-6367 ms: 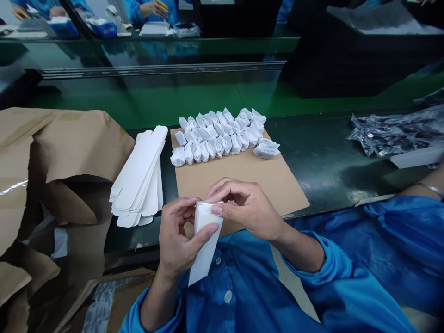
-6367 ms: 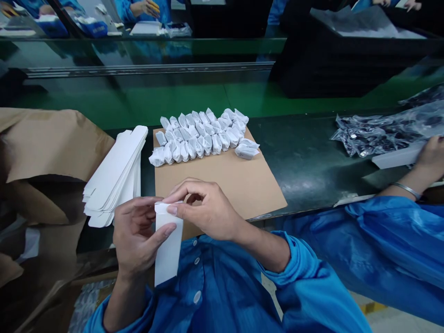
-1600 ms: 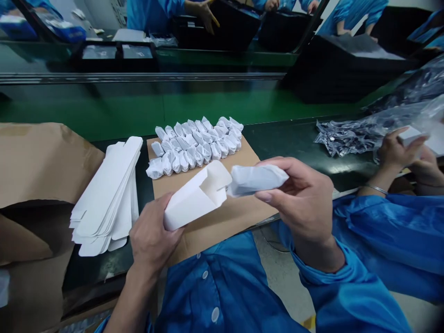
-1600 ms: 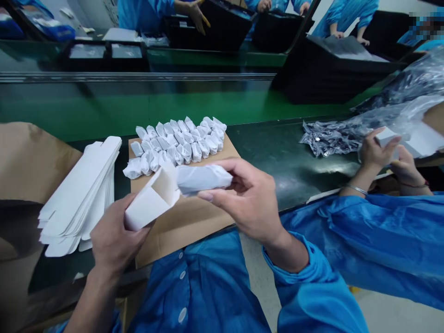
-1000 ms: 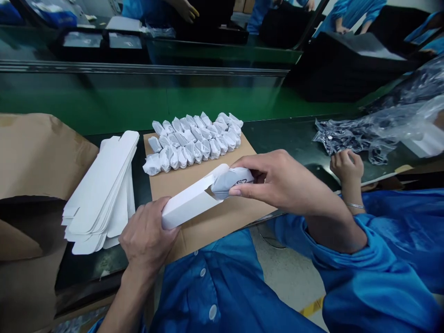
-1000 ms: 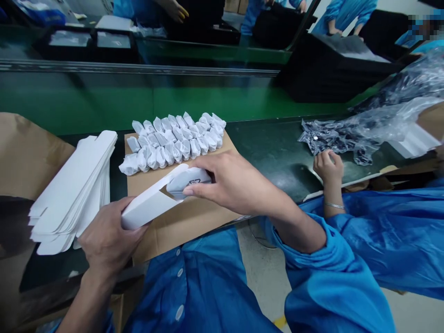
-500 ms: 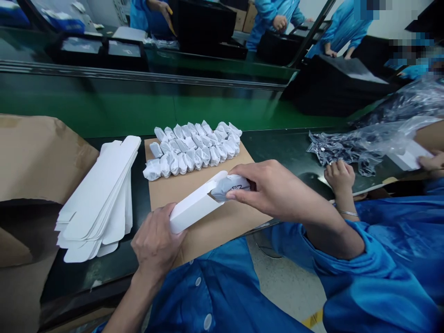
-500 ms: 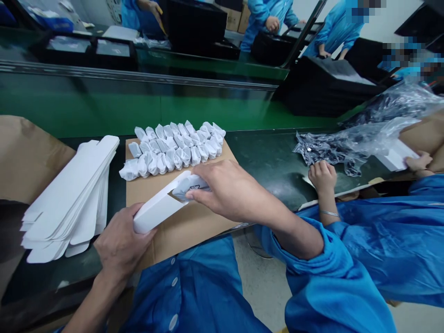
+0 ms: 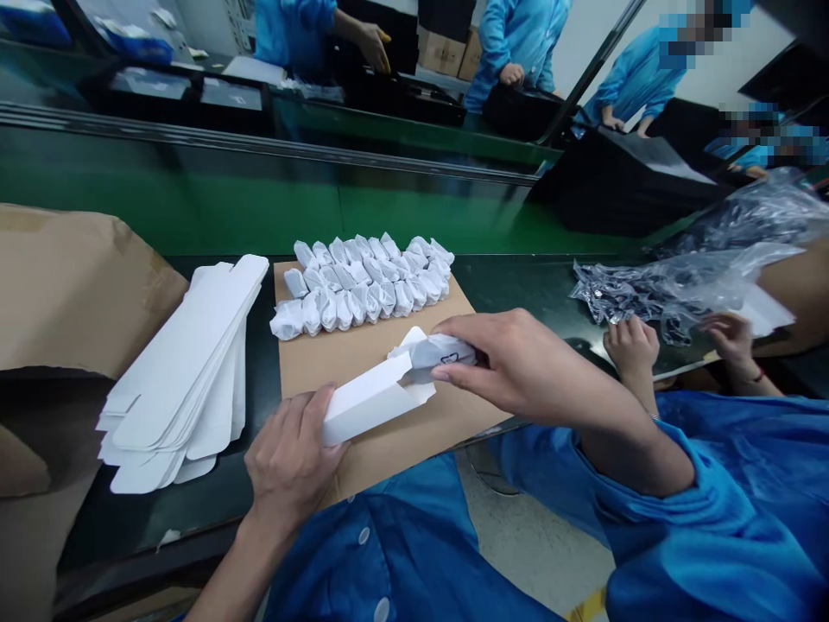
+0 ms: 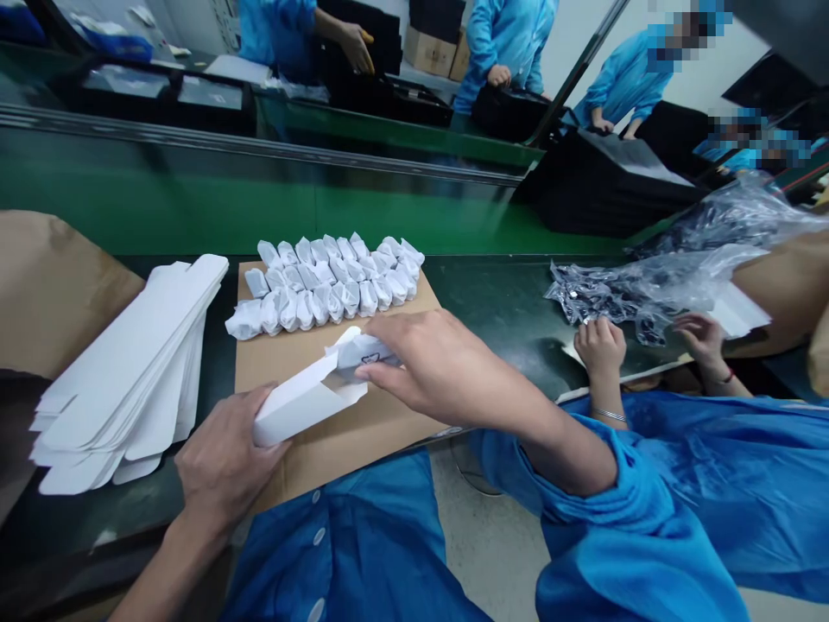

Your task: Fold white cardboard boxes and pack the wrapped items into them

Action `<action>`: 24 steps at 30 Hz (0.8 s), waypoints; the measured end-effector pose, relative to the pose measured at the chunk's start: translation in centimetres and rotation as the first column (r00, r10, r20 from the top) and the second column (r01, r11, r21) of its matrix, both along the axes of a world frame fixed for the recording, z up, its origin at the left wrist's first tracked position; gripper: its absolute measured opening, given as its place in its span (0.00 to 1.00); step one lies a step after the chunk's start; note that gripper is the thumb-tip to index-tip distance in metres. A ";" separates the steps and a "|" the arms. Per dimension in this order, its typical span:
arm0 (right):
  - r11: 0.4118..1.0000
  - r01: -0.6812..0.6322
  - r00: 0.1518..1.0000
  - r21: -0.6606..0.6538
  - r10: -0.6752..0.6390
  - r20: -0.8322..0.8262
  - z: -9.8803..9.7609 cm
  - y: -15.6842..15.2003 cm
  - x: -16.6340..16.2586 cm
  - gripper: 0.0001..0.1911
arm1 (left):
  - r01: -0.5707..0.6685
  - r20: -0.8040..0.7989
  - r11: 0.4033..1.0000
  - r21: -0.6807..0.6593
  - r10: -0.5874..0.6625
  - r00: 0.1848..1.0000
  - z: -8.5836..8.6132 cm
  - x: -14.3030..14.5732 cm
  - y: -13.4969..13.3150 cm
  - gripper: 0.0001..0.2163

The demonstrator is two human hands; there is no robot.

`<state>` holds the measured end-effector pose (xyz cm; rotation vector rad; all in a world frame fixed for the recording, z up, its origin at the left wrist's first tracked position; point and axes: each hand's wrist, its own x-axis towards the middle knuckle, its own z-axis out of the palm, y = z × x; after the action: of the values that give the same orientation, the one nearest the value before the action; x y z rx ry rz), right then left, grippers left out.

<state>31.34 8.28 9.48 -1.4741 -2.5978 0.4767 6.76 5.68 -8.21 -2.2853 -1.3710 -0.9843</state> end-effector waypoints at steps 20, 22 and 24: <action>0.984 0.153 0.956 0.090 -0.124 -0.267 -4.6 0.8 -1.9 0.21 | -0.037 0.004 0.999 -0.002 0.037 0.999 0.0 -0.1 -0.3 0.16; 0.962 0.145 0.929 0.230 -0.052 -0.368 -5.9 -0.3 -2.1 0.18 | -0.058 0.034 0.998 -0.016 0.059 0.998 -0.1 -0.1 -0.2 0.16; 0.953 0.036 0.938 0.300 0.071 -0.339 -6.7 -1.5 -2.2 0.16 | -0.086 0.054 0.995 -0.046 0.088 0.995 -0.2 -0.1 -0.1 0.16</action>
<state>29.10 6.82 2.78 -1.1499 -2.2840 0.2898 6.65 5.56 -8.40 -2.2240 -1.5157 -1.0066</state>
